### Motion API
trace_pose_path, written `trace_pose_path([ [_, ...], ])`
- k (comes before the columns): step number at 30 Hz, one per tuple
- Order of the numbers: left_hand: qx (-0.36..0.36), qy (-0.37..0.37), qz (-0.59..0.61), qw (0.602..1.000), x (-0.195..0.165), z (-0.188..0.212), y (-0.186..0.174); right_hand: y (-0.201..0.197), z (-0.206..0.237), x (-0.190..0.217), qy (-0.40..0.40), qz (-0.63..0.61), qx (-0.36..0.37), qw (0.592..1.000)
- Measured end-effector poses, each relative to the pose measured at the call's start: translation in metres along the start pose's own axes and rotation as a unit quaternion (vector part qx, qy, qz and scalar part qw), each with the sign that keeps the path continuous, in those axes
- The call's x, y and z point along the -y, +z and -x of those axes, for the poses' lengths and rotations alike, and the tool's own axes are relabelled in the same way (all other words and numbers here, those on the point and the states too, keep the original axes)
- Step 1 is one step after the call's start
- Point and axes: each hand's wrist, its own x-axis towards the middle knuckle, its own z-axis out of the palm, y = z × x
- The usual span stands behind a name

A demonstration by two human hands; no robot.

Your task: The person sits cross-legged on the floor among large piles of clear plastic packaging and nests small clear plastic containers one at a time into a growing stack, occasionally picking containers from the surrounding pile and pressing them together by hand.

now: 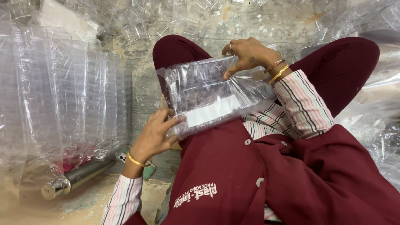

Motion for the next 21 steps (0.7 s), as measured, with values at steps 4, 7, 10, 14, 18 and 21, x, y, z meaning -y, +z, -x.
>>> trace_pose_path([
  [4,-0.034,0.046,-0.1,0.993,0.006,0.004,0.015,0.002,-0.005,-0.005,0.003,-0.026,0.003,1.0],
  [7,-0.067,0.099,-0.154,0.981,0.011,0.007,0.021,0.001,-0.007,-0.009,-0.013,-0.043,-0.016,0.999],
  [10,-0.076,0.118,-0.202,0.969,0.015,0.009,0.024,-0.004,-0.014,-0.009,-0.006,-0.049,-0.006,0.999],
  [14,-0.095,0.107,-0.191,0.971,0.016,0.01,0.028,-0.016,-0.029,0.001,0.008,-0.036,0.025,0.999],
  [18,-0.119,0.102,-0.159,0.975,0.01,0.007,0.035,-0.027,-0.042,0.006,-0.02,-0.022,0.012,1.0],
  [21,-0.113,0.087,-0.136,0.98,0.001,0.001,0.054,-0.026,-0.047,-0.001,-0.056,-0.057,-0.015,0.997],
])
